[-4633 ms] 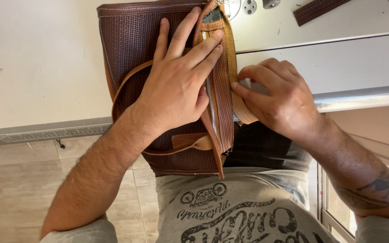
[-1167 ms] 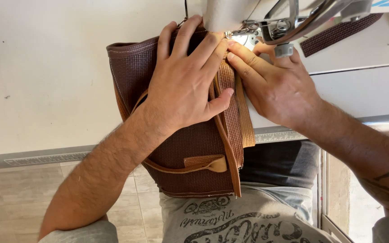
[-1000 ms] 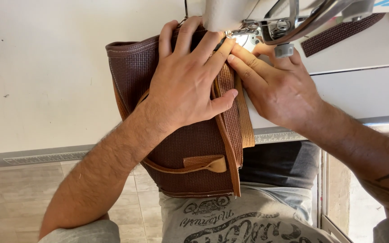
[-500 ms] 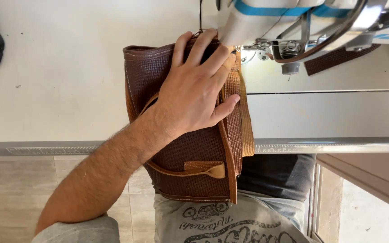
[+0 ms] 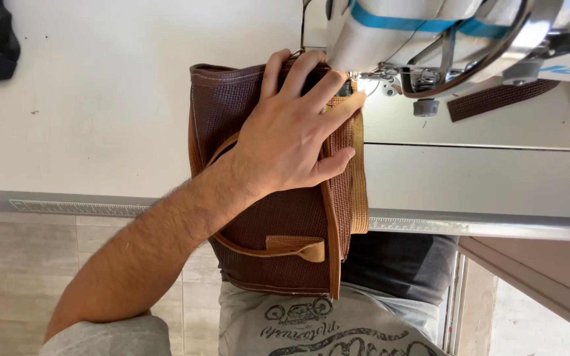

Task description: Marking and cutting leather pieces and then sewing a zipper onto a leather bag using an industrial sewing machine.

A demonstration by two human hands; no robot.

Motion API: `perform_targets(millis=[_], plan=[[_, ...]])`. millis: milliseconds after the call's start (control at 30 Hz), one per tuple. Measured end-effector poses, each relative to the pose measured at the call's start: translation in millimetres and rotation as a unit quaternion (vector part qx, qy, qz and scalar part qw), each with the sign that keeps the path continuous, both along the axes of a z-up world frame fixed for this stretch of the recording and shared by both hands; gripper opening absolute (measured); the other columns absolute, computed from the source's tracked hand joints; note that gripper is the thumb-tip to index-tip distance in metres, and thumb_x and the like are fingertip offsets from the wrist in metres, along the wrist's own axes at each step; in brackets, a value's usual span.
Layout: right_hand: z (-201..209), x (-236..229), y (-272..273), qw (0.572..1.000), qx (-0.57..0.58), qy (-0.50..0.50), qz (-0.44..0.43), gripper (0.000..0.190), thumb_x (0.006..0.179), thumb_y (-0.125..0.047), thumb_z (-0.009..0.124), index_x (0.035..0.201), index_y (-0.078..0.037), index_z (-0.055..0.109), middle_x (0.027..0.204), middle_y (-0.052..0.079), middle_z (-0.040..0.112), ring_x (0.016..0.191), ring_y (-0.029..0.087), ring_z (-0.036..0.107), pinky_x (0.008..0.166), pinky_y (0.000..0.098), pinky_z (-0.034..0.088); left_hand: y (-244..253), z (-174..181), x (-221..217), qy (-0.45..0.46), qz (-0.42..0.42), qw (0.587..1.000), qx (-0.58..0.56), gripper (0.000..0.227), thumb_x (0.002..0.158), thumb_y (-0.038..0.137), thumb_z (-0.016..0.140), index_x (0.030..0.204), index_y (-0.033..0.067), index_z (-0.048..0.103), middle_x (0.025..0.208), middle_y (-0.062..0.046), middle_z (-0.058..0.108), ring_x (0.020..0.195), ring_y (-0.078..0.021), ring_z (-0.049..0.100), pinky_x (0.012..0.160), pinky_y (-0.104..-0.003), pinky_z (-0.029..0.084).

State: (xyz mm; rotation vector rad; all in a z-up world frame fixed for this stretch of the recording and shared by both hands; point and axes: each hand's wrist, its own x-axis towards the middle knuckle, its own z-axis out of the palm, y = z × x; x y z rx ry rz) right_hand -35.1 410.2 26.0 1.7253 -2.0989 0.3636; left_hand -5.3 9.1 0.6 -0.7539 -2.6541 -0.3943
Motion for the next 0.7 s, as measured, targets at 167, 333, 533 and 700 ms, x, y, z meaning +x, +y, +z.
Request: perform_targets(millis=[167, 333, 533, 700], plan=[[-156.7, -51.3, 39.1, 1.000, -0.008, -0.004, -0.009, 0.016, 0.105, -0.003, 0.073, 0.117, 0.007, 0.074, 0.109, 0.019, 0.077, 0.095, 0.032, 0.072, 0.079, 0.0424, 0.051, -1.3, 0.3, 0.8, -0.029, -0.001, 0.999, 0.014, 0.055, 0.086, 0.045, 0.071, 0.125, 0.0069, 0.068, 0.133, -0.011, 0.055, 0.129, -0.0389, 0.044, 0.109, -0.066, 0.032], [-170.9, -42.5, 83.2, 1.000, -0.017, -0.010, -0.012, 0.016, 0.105, -0.004, 0.074, 0.117, 0.007, 0.075, 0.109, 0.020, 0.076, 0.095, 0.033, 0.071, 0.080, 0.0436, 0.051, -1.1, 4.5, 0.7, -0.036, -0.001, 0.999, 0.019, 0.053, 0.085, 0.038, 0.071, 0.126, 0.0044, 0.067, 0.131, -0.011, 0.054, 0.130, -0.0388, 0.043, 0.110, -0.065, 0.032], [-182.7, -26.8, 130.8, 0.999, -0.031, -0.016, -0.016, 0.016, 0.106, -0.004, 0.076, 0.117, 0.007, 0.076, 0.109, 0.020, 0.076, 0.094, 0.034, 0.070, 0.081, 0.0451, 0.051, -2.3, 4.1, -0.1, -0.040, 0.001, 0.999, 0.020, 0.053, 0.085, 0.036, 0.070, 0.126, 0.0042, 0.067, 0.130, -0.010, 0.055, 0.130, -0.0392, 0.044, 0.110, -0.064, 0.032], [-185.3, -6.7, 170.8, 0.999, -0.039, -0.013, -0.034, 0.016, 0.106, -0.004, 0.077, 0.117, 0.007, 0.077, 0.108, 0.020, 0.075, 0.094, 0.034, 0.070, 0.082, 0.0463, 0.051, -1.4, 4.6, -0.6, -0.039, 0.002, 0.999, 0.025, 0.054, 0.083, 0.036, 0.071, 0.127, 0.0044, 0.067, 0.130, -0.010, 0.055, 0.129, -0.0394, 0.044, 0.111, -0.065, 0.031]])
